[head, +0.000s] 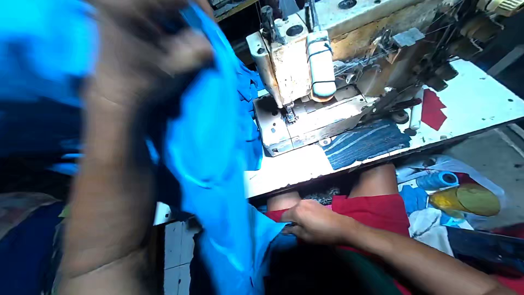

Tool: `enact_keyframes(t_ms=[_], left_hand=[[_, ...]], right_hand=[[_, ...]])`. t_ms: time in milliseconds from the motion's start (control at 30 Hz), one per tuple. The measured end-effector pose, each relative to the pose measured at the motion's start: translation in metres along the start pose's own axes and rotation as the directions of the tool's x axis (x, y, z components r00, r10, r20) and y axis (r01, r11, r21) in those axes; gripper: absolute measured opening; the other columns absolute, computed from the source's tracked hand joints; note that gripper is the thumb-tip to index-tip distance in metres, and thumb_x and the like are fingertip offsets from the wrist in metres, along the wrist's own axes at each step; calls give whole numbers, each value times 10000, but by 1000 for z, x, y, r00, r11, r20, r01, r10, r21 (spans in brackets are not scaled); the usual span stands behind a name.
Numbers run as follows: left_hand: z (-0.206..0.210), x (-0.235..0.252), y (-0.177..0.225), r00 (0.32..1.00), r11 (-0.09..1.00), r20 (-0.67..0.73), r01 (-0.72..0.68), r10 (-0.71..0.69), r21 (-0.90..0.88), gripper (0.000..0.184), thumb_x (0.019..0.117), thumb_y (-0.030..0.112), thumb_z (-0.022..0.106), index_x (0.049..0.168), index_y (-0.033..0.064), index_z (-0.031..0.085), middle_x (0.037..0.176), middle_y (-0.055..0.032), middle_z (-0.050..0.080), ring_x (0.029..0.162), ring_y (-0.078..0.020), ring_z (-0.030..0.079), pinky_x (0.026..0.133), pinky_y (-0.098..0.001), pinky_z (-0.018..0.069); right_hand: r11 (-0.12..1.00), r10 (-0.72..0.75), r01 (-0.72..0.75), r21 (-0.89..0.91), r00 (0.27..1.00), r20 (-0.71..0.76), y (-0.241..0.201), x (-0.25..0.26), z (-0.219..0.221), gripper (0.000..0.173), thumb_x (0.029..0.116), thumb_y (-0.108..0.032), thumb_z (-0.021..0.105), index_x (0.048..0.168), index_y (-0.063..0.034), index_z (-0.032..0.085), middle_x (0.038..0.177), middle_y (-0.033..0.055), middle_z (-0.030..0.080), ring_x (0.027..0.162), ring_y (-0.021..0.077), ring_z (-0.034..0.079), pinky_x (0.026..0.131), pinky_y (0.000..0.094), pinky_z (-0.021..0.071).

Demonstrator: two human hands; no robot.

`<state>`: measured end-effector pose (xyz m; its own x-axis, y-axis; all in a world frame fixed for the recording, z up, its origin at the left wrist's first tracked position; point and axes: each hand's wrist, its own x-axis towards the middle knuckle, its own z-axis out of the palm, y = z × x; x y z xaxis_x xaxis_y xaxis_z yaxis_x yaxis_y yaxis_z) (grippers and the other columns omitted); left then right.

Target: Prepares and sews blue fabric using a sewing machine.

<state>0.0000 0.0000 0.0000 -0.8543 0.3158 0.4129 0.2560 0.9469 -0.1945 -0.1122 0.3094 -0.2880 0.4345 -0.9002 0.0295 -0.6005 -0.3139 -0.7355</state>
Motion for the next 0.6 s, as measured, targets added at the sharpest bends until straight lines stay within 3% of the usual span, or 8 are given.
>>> enact_keyframes(t_ms=[33, 133, 233, 333, 400, 433, 500, 600], left_hand=[[27, -2, 25, 994, 991, 61, 93, -87, -97, 255, 968, 275, 655, 999, 27, 705, 981, -139, 692, 945, -247, 656, 846, -436, 521], [101, -34, 54, 947, 920, 142, 314, -287, -233, 122, 892, 176, 728, 915, 56, 728, 984, -93, 688, 978, -220, 656, 893, -418, 550], [135, -59, 78, 887, 832, 42, 447, -460, -329, 102, 878, 125, 758, 947, 56, 729, 1028, -64, 678, 928, -133, 645, 806, -301, 562], [144, -62, 109, 818, 786, -109, 494, -565, -371, 122, 847, 62, 776, 952, 37, 719, 1081, -84, 654, 947, -131, 644, 783, -271, 570], [151, -59, 131, 765, 762, -170, 536, -620, -364, 169, 820, 27, 781, 974, 46, 714, 1146, -92, 621, 1020, -149, 631, 841, -284, 570], [156, -57, 137, 735, 745, -199, 557, -648, -367, 197, 821, 28, 777, 1005, 50, 711, 1183, -92, 607, 1062, -160, 620, 870, -300, 567], [169, -60, 144, 680, 722, -248, 618, -690, -312, 294, 844, 46, 718, 1134, 71, 676, 1270, -91, 553, 1118, -166, 588, 888, -302, 552], [183, -83, 146, 594, 625, -233, 775, -770, -90, 512, 836, 57, 698, 1332, 99, 578, 1392, -139, 490, 1168, -240, 577, 883, -375, 560]], right_hand=[[987, 157, -159, 9, 984, 84, 11, -11, 1, 240, 1006, -324, 636, 971, -98, 709, 838, 106, 692, 830, 312, 690, 750, 589, 546], [917, 398, -399, -1, 915, 63, 29, -30, -7, 271, 979, -369, 657, 944, -110, 730, 846, 105, 705, 848, 319, 697, 764, 608, 548], [965, 263, -237, 115, 890, -373, 21, -23, -21, 205, 992, -321, 632, 1019, -151, 744, 888, 3, 721, 817, 158, 695, 760, 451, 592], [993, 117, -52, 110, 660, -742, 6, 24, -33, 360, 981, -332, 685, 1257, -101, 700, 1003, 23, 739, 734, 88, 654, 675, 318, 582], [984, 139, 8, 176, 579, -803, 3, 57, -38, 471, 954, -283, 733, 1375, -99, 628, 1080, 48, 734, 728, 99, 658, 661, 321, 587], [962, 191, 54, 267, 566, -802, 3, 70, -40, 446, 943, -235, 747, 1358, -117, 634, 1040, 41, 737, 719, 104, 670, 657, 326, 599], [860, 279, 204, 467, 578, -767, 2, 82, -47, 249, 933, -122, 745, 1174, -83, 695, 920, 46, 742, 714, 121, 696, 655, 316, 618], [727, 352, 284, 625, 627, -695, 8, 73, -55, 186, 952, -192, 725, 1082, -66, 684, 692, 50, 611, 513, 130, 532, 467, 282, 467]])
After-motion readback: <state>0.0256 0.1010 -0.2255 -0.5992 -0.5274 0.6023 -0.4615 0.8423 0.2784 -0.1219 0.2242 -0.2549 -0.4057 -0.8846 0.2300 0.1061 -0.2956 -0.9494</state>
